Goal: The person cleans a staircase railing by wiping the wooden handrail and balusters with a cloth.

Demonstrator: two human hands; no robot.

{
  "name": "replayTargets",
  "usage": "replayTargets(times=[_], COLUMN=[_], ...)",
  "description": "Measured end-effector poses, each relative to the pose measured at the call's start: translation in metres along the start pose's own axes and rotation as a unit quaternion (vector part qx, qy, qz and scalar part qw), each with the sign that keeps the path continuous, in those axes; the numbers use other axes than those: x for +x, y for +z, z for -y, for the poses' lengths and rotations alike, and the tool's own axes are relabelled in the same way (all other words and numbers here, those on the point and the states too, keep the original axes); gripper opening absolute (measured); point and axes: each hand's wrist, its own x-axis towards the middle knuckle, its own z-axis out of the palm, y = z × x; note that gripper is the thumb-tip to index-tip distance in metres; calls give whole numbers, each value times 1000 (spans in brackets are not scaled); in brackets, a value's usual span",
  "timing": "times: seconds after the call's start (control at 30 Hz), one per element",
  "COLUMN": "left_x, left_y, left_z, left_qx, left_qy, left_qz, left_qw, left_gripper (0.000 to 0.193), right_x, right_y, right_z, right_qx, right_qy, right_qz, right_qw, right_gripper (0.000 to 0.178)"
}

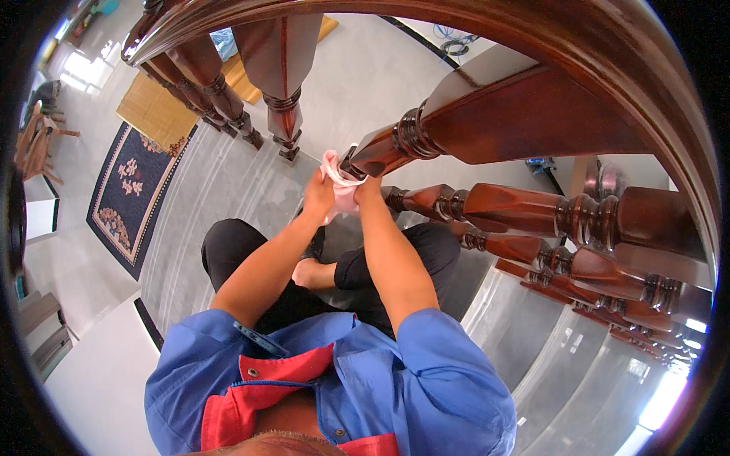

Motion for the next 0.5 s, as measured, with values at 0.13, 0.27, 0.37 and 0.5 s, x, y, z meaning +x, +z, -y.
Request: replayTargets(times=[0.13, 0.27, 0.37, 0.5], left_x=[38, 77, 70, 65], left_y=[-1, -22, 9, -3], left_z=[-11, 22, -6, -10], left_qx=[13, -33, -135, -233], left_qy=[19, 67, 36, -97], left_qz=[34, -62, -9, 148], left_qw=[999, 995, 990, 956], left_gripper=[27, 22, 25, 36], right_x=[-2, -60, -50, -30], right_y=[-24, 5, -21, -4], right_z=[-22, -61, -41, -10], right_qx=[-62, -105, -162, -111], right_qy=[22, 42, -68, -13], right_qz=[23, 21, 58, 40], right_qw=[998, 993, 983, 993], right_gripper=[36, 41, 37, 32])
